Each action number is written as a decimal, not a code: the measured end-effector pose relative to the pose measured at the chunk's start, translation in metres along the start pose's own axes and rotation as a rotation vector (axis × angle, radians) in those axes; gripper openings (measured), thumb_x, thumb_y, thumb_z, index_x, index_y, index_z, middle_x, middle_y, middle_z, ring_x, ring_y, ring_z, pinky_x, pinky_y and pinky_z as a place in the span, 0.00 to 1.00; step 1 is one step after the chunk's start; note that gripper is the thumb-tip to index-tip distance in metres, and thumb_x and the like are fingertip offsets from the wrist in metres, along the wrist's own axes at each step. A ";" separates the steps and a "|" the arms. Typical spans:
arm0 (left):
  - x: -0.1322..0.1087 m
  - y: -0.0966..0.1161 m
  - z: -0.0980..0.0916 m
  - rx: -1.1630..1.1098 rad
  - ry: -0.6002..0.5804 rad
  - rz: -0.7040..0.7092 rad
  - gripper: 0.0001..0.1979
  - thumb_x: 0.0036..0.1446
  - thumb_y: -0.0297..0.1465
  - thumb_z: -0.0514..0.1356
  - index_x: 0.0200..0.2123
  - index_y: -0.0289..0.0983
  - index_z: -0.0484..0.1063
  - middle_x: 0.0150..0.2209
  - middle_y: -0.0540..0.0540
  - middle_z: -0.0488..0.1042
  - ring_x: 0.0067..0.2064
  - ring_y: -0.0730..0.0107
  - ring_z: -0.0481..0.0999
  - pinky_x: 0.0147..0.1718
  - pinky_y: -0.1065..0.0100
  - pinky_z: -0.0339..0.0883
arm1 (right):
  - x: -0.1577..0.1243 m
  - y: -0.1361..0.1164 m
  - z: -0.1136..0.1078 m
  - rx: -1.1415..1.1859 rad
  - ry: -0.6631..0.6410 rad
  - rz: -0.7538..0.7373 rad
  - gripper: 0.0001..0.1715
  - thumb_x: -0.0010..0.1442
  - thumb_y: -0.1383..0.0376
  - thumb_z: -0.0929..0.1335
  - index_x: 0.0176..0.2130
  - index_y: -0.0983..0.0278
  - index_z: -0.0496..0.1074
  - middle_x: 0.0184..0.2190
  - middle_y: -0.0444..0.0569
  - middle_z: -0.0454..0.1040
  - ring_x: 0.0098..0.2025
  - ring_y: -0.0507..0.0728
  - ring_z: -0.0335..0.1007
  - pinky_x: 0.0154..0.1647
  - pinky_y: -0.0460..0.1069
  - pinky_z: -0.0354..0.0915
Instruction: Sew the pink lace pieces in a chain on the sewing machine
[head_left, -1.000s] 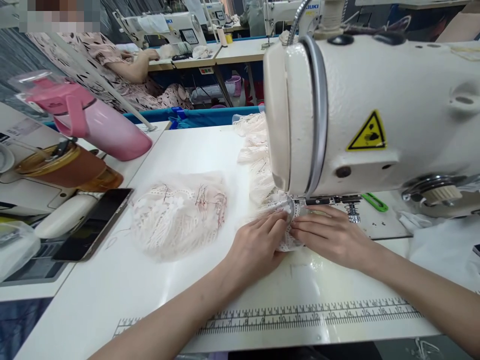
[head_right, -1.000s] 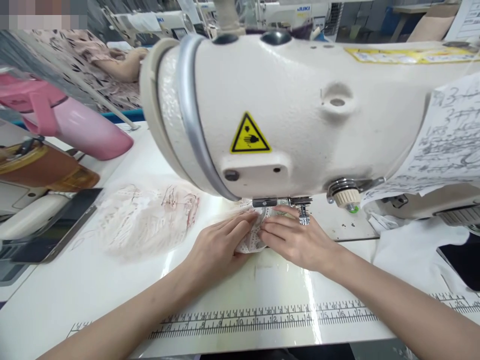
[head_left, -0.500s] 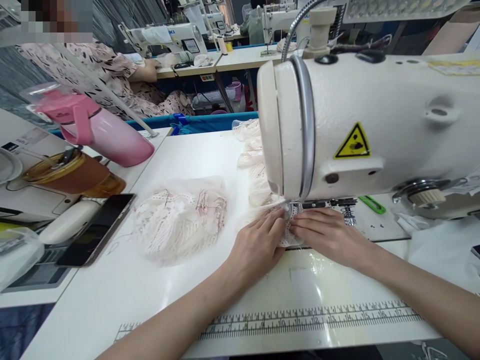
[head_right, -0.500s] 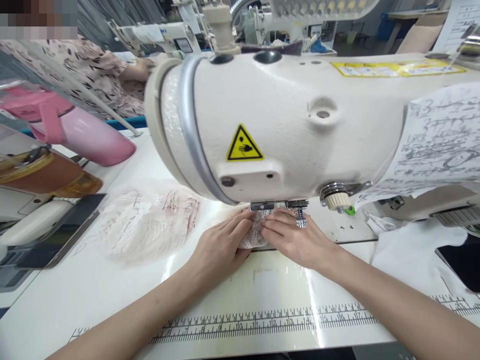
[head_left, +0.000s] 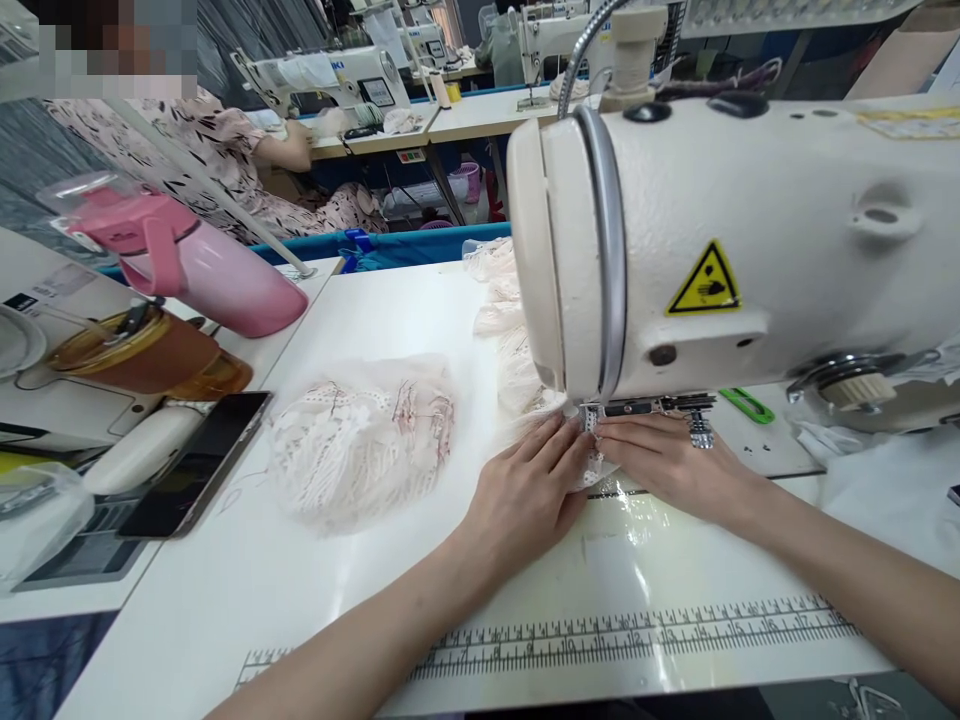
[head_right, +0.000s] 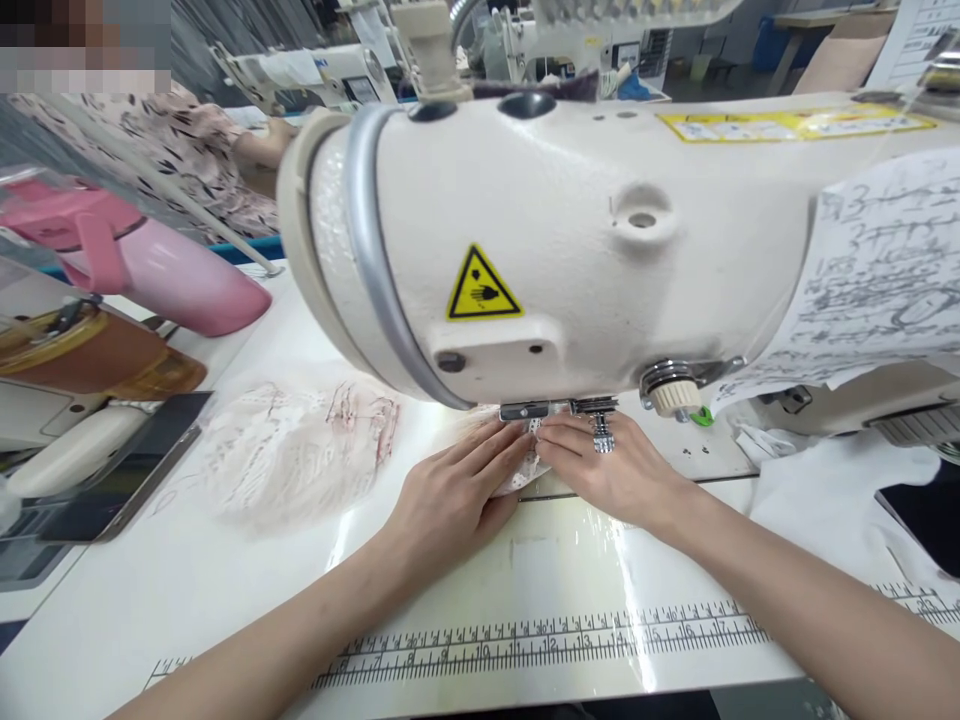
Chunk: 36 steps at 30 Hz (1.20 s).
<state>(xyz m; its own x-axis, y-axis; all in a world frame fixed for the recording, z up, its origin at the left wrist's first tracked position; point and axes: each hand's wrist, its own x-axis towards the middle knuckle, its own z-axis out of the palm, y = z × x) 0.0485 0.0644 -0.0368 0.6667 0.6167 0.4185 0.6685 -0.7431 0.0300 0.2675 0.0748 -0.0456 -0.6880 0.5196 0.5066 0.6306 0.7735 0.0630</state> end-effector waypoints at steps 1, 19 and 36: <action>0.000 0.001 0.000 0.002 0.005 0.005 0.20 0.59 0.27 0.53 0.53 0.31 0.69 0.54 0.41 0.72 0.56 0.56 0.72 0.51 0.57 0.72 | 0.000 0.001 0.000 -0.010 0.005 -0.003 0.15 0.63 0.75 0.61 0.44 0.65 0.72 0.47 0.47 0.77 0.48 0.54 0.72 0.40 0.50 0.70; 0.005 -0.002 0.001 -0.025 -0.058 -0.011 0.19 0.63 0.30 0.52 0.56 0.33 0.67 0.56 0.39 0.70 0.58 0.55 0.69 0.54 0.54 0.69 | -0.004 0.001 -0.007 -0.082 -0.008 0.153 0.18 0.64 0.66 0.64 0.52 0.53 0.71 0.45 0.43 0.77 0.39 0.56 0.73 0.40 0.51 0.68; 0.006 -0.004 -0.004 -0.097 -0.013 0.055 0.09 0.61 0.23 0.50 0.42 0.32 0.68 0.51 0.37 0.74 0.54 0.62 0.74 0.55 0.60 0.69 | 0.001 -0.006 -0.003 0.013 0.006 -0.001 0.14 0.64 0.72 0.62 0.40 0.59 0.74 0.38 0.45 0.78 0.43 0.53 0.70 0.44 0.50 0.65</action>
<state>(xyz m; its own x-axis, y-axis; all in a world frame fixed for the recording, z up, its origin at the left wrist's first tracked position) 0.0483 0.0699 -0.0313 0.7058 0.5774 0.4104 0.5966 -0.7969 0.0952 0.2643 0.0699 -0.0422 -0.6865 0.5164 0.5119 0.6250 0.7788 0.0525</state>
